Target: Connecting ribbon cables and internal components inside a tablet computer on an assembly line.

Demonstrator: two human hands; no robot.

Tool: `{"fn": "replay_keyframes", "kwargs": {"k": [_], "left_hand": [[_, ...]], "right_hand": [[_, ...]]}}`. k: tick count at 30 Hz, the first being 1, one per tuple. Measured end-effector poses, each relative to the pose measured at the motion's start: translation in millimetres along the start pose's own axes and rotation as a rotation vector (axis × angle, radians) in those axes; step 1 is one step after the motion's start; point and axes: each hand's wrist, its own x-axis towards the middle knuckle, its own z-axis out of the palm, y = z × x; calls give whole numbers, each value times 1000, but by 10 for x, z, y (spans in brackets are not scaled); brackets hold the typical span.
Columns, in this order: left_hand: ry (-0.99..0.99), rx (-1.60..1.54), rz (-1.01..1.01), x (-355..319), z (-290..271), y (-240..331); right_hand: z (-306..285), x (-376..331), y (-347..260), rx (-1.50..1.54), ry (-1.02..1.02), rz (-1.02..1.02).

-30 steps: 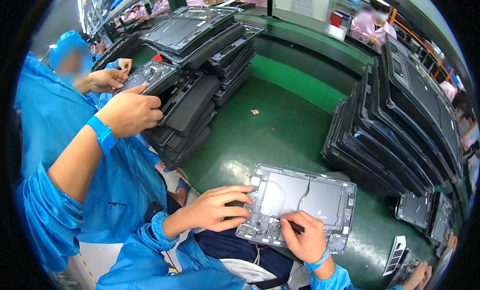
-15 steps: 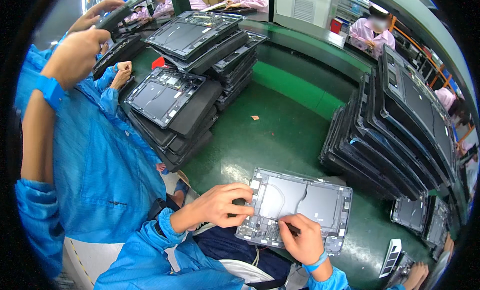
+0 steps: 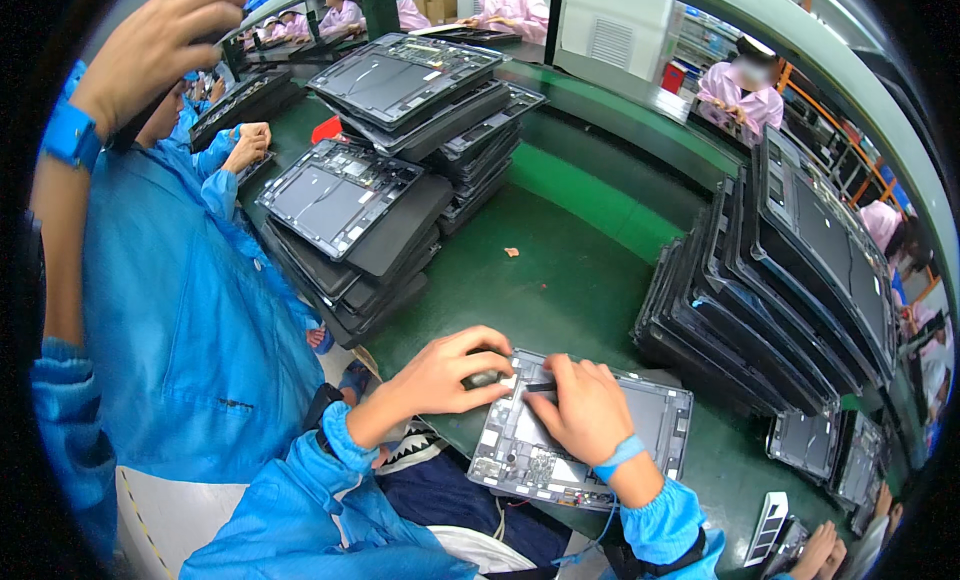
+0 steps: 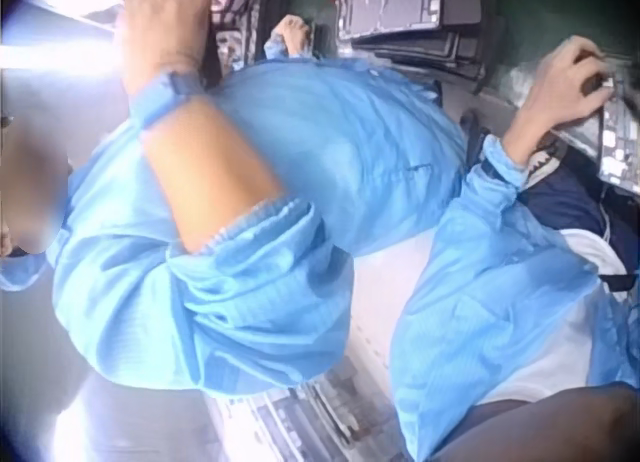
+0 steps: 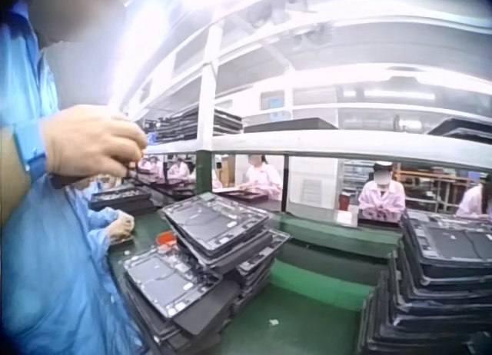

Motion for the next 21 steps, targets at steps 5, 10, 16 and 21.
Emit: {"fn": "replay_keyframes", "kwargs": {"k": [5, 10, 16, 21], "left_hand": [[-31, 68, 159, 6, 28, -55], [-45, 145, 225, 38, -8, -85], [-100, 143, 192, 141, -1, -112], [-100, 12, 136, 142, 27, -177]], "right_hand": [[219, 38, 210, -27, -16, -149], [173, 0, 202, 4, 26, -138], [147, 39, 201, 105, 19, -77], [141, 10, 220, 108, -32, -148]]}}
